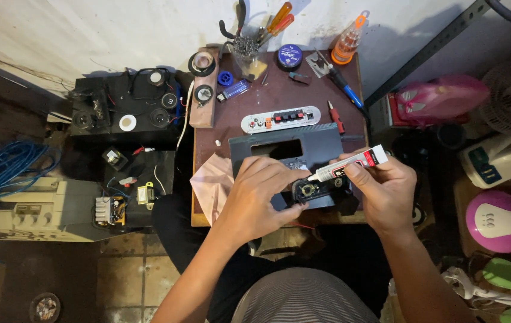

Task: The person handles a small black electronic component, aligns it with a metal chassis, and then applies adhesive from a tube to the component's interior. The person continues to apply adhesive around the component's edges.

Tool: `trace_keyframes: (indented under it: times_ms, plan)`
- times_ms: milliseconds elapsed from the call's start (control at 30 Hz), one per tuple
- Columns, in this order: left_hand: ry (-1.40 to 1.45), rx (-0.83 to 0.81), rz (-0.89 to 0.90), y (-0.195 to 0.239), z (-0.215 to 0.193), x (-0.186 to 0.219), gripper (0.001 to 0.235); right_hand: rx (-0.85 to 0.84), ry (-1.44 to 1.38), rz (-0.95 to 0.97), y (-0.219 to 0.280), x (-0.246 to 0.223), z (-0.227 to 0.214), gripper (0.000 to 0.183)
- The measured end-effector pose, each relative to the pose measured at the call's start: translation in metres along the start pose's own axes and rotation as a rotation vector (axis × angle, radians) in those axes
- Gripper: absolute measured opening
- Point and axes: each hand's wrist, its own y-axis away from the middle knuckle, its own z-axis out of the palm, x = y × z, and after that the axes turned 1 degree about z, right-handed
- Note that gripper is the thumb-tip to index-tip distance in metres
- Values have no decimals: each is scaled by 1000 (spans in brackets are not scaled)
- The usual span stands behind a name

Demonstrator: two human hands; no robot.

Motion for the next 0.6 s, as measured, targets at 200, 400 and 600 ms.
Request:
trace_keyframes:
  times_ms: [200, 400, 600]
  plan:
    - [0, 8, 12, -1, 0, 0, 54, -12, 2, -25, -2, -4, -1, 21]
    - [8, 2, 7, -1, 0, -1, 54, -2, -16, -16, -3, 2, -4, 22]
    - [5, 8, 8, 0, 2, -2, 53, -10, -22, -15, -3, 3, -5, 21]
